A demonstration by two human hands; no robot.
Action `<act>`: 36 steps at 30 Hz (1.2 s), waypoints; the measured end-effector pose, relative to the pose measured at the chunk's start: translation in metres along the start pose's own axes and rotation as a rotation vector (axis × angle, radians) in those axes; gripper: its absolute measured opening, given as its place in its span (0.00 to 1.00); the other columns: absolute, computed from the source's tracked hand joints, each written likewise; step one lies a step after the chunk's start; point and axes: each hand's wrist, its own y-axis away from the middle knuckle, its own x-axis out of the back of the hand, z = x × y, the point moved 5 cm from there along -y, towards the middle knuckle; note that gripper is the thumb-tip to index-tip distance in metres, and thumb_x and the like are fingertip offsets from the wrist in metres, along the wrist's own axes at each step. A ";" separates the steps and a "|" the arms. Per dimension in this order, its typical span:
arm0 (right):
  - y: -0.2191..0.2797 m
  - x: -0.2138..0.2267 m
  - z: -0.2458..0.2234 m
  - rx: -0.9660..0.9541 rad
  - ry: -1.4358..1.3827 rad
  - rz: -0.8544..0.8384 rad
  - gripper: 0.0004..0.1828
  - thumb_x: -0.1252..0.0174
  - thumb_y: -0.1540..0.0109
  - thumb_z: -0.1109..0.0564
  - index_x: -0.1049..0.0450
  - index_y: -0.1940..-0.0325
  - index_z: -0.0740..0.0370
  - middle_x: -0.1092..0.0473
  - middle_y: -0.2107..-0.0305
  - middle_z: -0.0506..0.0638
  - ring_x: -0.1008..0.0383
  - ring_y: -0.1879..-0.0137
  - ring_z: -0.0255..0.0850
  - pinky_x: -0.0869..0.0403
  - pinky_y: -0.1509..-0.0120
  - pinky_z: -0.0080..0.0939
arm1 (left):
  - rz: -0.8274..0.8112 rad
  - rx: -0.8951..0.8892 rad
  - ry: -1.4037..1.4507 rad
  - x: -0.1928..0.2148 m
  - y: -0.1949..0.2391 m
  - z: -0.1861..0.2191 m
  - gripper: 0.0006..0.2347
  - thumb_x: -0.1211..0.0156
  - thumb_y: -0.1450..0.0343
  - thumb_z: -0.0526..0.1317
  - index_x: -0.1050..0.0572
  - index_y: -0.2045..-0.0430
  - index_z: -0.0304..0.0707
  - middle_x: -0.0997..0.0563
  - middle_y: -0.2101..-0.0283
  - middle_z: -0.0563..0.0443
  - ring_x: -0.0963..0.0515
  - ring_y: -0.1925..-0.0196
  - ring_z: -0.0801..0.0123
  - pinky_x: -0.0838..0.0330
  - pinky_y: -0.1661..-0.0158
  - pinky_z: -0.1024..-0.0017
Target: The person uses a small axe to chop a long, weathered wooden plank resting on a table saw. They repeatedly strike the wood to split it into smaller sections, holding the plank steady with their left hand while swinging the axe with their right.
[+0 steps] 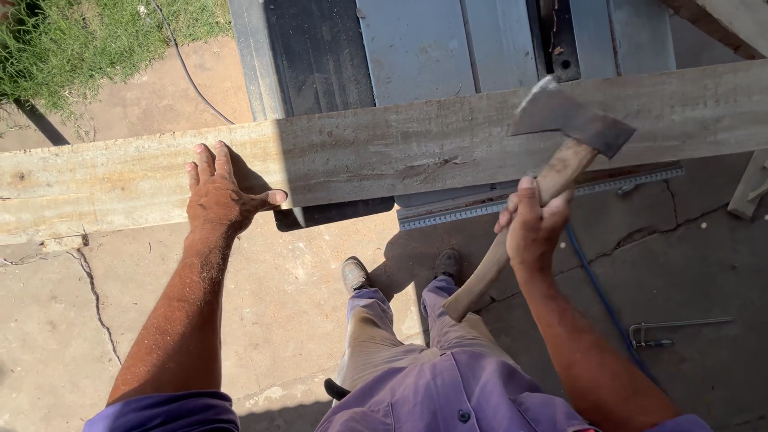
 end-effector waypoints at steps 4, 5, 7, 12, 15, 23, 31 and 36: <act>0.030 -0.048 0.052 -0.099 0.096 -0.380 0.10 0.46 0.34 0.56 0.37 0.60 0.66 0.34 0.87 0.51 0.32 0.86 0.37 0.31 0.87 0.37 | -0.008 -0.014 0.010 0.002 0.003 0.003 0.56 0.32 0.45 0.68 0.57 0.25 0.46 0.56 0.24 0.40 0.53 0.24 0.44 0.49 0.29 0.50; 0.024 -0.041 0.048 -0.098 0.092 -0.376 0.10 0.46 0.34 0.56 0.37 0.60 0.66 0.34 0.87 0.51 0.32 0.86 0.37 0.31 0.87 0.37 | -0.005 -0.017 0.007 0.002 0.004 0.004 0.56 0.32 0.45 0.68 0.57 0.25 0.46 0.56 0.24 0.40 0.53 0.24 0.44 0.49 0.29 0.50; 0.008 -0.029 0.035 -0.011 0.067 -0.327 0.10 0.47 0.33 0.56 0.36 0.57 0.67 0.33 0.86 0.51 0.31 0.86 0.37 0.29 0.86 0.36 | 0.006 -0.027 0.023 0.004 0.005 0.003 0.55 0.33 0.44 0.68 0.57 0.25 0.46 0.55 0.24 0.39 0.53 0.24 0.44 0.50 0.29 0.52; -0.017 0.026 -0.002 0.133 0.037 -0.060 0.15 0.54 0.28 0.56 0.45 0.45 0.70 0.37 0.81 0.49 0.33 0.82 0.36 0.30 0.81 0.37 | -0.003 -0.004 -0.006 0.000 0.008 0.001 0.55 0.32 0.44 0.68 0.57 0.25 0.46 0.55 0.24 0.40 0.53 0.24 0.45 0.50 0.29 0.52; 0.010 -0.009 0.028 0.046 0.023 -0.096 0.19 0.54 0.29 0.57 0.46 0.40 0.73 0.37 0.82 0.49 0.33 0.83 0.37 0.29 0.84 0.37 | -0.004 -0.009 -0.017 0.003 0.004 0.001 0.56 0.32 0.45 0.69 0.57 0.26 0.46 0.55 0.23 0.41 0.53 0.24 0.46 0.50 0.29 0.52; -0.015 0.019 0.037 -0.096 -0.061 -0.192 0.12 0.47 0.32 0.56 0.40 0.56 0.67 0.36 0.85 0.51 0.35 0.87 0.37 0.32 0.89 0.38 | -0.002 -0.016 -0.036 0.006 0.004 0.005 0.55 0.33 0.44 0.69 0.56 0.26 0.46 0.54 0.24 0.40 0.52 0.24 0.46 0.47 0.30 0.50; 0.031 -0.026 0.063 -0.277 -0.106 -0.180 0.10 0.47 0.34 0.56 0.39 0.60 0.63 0.38 0.86 0.51 0.35 0.88 0.37 0.34 0.91 0.39 | -0.018 -0.017 -0.052 0.004 0.005 0.005 0.56 0.35 0.45 0.71 0.57 0.26 0.46 0.54 0.24 0.40 0.52 0.24 0.46 0.48 0.30 0.51; 0.075 -0.068 0.058 -0.227 0.073 -0.503 0.09 0.44 0.36 0.56 0.34 0.64 0.64 0.35 0.90 0.53 0.32 0.89 0.39 0.31 0.88 0.37 | -0.006 -0.031 -0.053 0.008 0.007 0.004 0.55 0.36 0.44 0.71 0.56 0.26 0.47 0.54 0.24 0.40 0.52 0.24 0.45 0.48 0.30 0.51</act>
